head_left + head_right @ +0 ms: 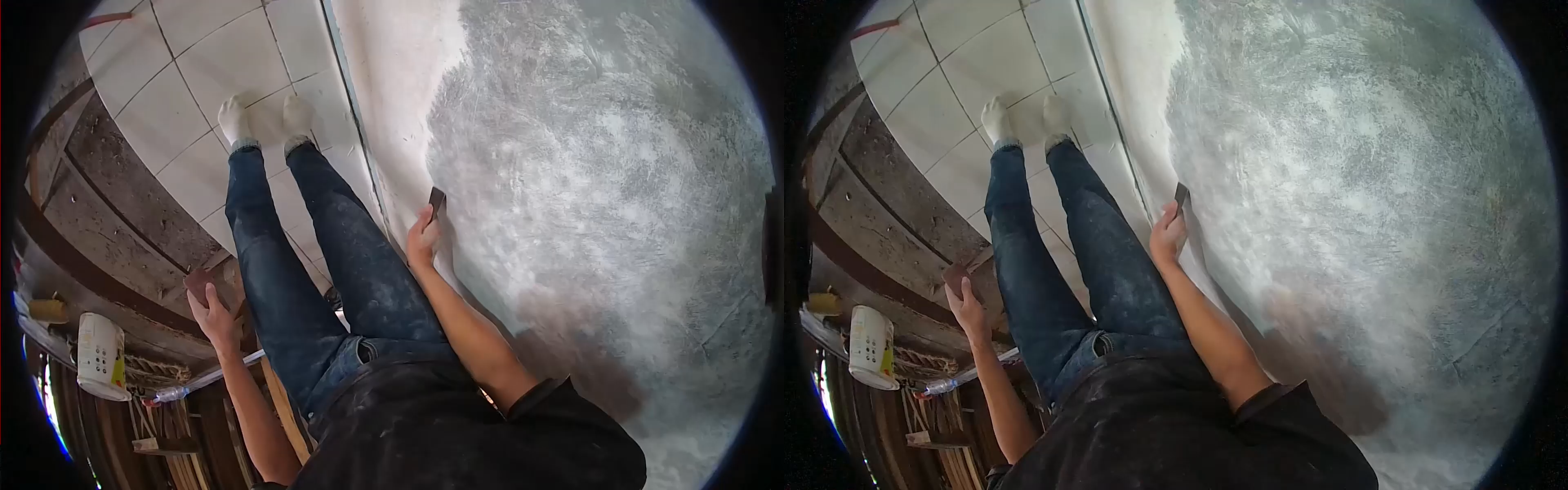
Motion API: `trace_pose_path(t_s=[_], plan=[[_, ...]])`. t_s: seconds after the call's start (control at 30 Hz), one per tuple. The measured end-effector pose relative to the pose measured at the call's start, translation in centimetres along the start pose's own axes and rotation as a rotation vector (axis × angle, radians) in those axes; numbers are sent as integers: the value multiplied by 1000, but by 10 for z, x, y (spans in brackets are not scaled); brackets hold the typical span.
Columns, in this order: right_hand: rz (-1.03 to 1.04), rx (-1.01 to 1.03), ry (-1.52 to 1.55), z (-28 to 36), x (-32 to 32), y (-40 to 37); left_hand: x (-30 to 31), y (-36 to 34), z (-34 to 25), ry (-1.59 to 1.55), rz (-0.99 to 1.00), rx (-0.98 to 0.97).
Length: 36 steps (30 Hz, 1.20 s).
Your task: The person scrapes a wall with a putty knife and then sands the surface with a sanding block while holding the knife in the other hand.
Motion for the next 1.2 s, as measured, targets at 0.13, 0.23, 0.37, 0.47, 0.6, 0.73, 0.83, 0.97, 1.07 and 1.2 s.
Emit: trace_pose_path(t_s=[0.13,0.23,0.37,0.47,0.6,0.73,0.83,0.97,1.07,1.2], plan=[[9,6,2,69,-7,38,2,1,-5,-37,-34,-42],[-18,154,60,137,-9,69,10,1,-4,-69,-33,-56],[-17,130,68,126,-10,63,11,0,-8,-80,-37,-28],[-27,5,35,70,-7,26,8,1,-8,-48,-9,-29],[-7,-8,24,71,-8,29,8,2,-6,-1,-35,-13],[-136,323,160,163,-23,86,9,2,-17,-21,1,-6],[-51,239,341,210,-25,108,15,0,-22,-31,4,-16],[-132,277,218,187,-12,91,27,6,-21,-49,13,-36],[-86,200,186,177,-5,83,31,8,-19,-35,-8,-7],[-51,164,358,231,-21,113,32,1,-26,2,-59,0]])
Point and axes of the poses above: each hand's wrist, its own y-axis towards the middle knuckle, its own x-axis out of the back of the hand, z = x × y, the point moved 7 cm from there along y, towards the middle knuckle, and after that the axes turned 13 degrees about z, right-handed, at the moved point
